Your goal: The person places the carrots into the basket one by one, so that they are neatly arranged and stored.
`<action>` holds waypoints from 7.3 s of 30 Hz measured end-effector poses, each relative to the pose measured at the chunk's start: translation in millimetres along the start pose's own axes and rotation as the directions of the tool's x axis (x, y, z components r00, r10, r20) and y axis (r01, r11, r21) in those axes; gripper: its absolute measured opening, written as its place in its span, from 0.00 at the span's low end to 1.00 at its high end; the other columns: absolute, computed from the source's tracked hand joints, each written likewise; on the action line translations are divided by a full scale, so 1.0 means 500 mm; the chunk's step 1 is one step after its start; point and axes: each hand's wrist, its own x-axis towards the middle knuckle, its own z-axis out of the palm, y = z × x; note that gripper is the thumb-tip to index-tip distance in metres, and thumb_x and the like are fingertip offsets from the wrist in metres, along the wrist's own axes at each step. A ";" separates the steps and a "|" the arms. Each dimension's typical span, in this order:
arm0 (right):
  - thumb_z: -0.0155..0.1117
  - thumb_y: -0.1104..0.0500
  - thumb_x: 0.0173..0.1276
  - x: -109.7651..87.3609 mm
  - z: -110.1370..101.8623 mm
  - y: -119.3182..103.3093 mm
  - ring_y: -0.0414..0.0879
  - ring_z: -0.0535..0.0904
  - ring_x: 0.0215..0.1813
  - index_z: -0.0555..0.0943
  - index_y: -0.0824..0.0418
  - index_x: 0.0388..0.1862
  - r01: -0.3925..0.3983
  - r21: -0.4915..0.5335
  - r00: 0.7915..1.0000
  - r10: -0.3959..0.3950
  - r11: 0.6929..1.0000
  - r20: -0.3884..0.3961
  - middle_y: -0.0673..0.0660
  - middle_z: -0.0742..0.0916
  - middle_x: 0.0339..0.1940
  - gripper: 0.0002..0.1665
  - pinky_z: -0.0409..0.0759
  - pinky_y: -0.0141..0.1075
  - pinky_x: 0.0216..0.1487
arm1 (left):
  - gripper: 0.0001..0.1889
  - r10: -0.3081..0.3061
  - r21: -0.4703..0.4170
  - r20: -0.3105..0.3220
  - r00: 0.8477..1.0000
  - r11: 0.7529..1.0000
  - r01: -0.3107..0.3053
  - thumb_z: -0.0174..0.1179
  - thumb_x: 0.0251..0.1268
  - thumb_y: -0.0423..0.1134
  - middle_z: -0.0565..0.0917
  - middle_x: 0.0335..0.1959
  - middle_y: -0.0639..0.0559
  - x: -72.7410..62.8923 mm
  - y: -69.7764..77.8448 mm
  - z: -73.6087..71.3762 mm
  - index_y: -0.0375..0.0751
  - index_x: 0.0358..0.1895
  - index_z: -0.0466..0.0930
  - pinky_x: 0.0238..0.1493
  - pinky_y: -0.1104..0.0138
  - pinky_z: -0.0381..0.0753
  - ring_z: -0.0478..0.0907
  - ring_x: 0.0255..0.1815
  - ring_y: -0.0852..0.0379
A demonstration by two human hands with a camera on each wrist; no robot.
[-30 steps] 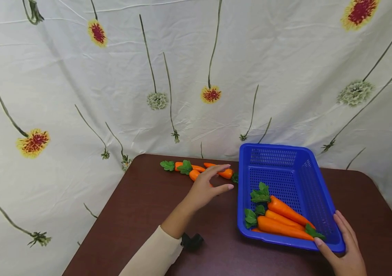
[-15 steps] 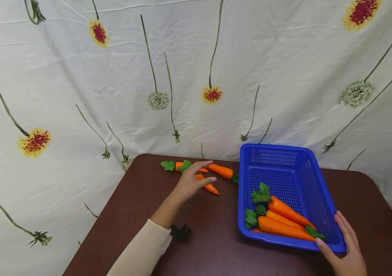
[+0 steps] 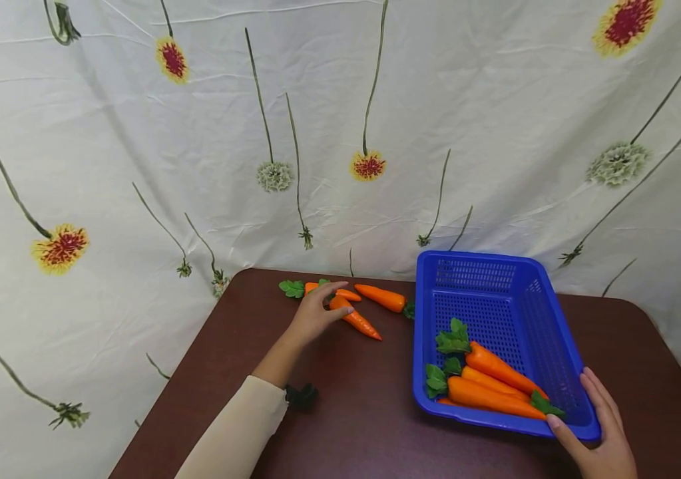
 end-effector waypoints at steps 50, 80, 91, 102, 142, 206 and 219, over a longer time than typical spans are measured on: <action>0.68 0.52 0.70 0.001 0.001 0.000 0.18 0.40 0.77 0.51 0.41 0.84 -0.042 -0.008 0.999 0.042 0.999 0.012 0.24 0.51 0.79 0.51 0.37 0.10 0.63 | 0.24 -0.044 0.280 0.043 0.998 0.960 0.030 0.69 0.66 0.43 0.78 0.69 0.44 0.007 -0.091 0.011 0.52 0.65 0.81 0.75 0.46 0.66 0.66 0.74 0.38; 0.69 0.52 0.70 0.000 0.002 0.001 0.14 0.40 0.75 0.51 0.41 0.84 -0.036 -0.006 0.999 0.036 0.999 0.008 0.21 0.50 0.77 0.51 0.36 0.12 0.64 | 0.25 0.217 0.153 -0.106 0.970 0.968 -0.200 0.70 0.63 0.46 0.84 0.61 0.50 -0.008 -0.018 -0.007 0.47 0.64 0.82 0.67 0.48 0.75 0.77 0.65 0.46; 0.69 0.53 0.70 0.002 0.000 0.001 0.12 0.41 0.73 0.51 0.40 0.84 -0.037 0.008 0.999 0.037 0.999 0.008 0.21 0.51 0.77 0.51 0.36 0.11 0.65 | 0.27 0.209 0.102 -0.113 0.971 0.975 -0.198 0.71 0.61 0.51 0.82 0.60 0.53 -0.020 0.053 -0.008 0.55 0.64 0.82 0.67 0.51 0.76 0.77 0.63 0.49; 0.70 0.53 0.69 0.003 -0.001 0.001 0.09 0.41 0.69 0.51 0.41 0.84 -0.019 0.012 1.000 0.019 1.000 0.010 0.19 0.51 0.75 0.52 0.35 0.11 0.64 | 0.25 0.284 0.039 -0.097 0.954 0.959 -0.282 0.70 0.61 0.52 0.82 0.56 0.58 -0.044 0.110 0.004 0.59 0.63 0.83 0.63 0.57 0.80 0.79 0.58 0.57; 0.70 0.56 0.68 0.002 0.004 0.005 0.09 0.42 0.69 0.53 0.42 0.83 0.033 0.019 0.999 -0.033 0.999 -0.014 0.18 0.53 0.74 0.51 0.37 0.08 0.61 | 0.22 0.509 0.116 0.184 0.841 0.838 -0.533 0.69 0.63 0.54 0.79 0.48 0.59 -0.144 0.242 0.165 0.56 0.60 0.83 0.44 0.88 0.70 0.76 0.46 0.70; 0.70 0.52 0.69 0.000 0.007 -0.001 0.19 0.40 0.78 0.52 0.39 0.83 -0.072 0.024 0.997 0.072 0.997 -0.008 0.23 0.51 0.78 0.51 0.38 0.10 0.64 | 0.37 0.362 -0.011 0.252 0.897 0.928 -0.371 0.67 0.65 0.58 0.71 0.71 0.60 -0.150 0.270 0.217 0.71 0.76 0.62 0.68 0.62 0.75 0.69 0.73 0.62; 0.69 0.53 0.69 0.000 0.003 -0.001 0.17 0.41 0.76 0.52 0.40 0.83 -0.046 0.014 0.999 0.046 0.999 0.002 0.21 0.51 0.77 0.51 0.38 0.07 0.61 | 0.34 0.358 -0.055 0.133 0.924 0.934 -0.353 0.69 0.64 0.55 0.74 0.70 0.60 -0.117 0.252 0.170 0.63 0.73 0.70 0.72 0.61 0.73 0.71 0.72 0.62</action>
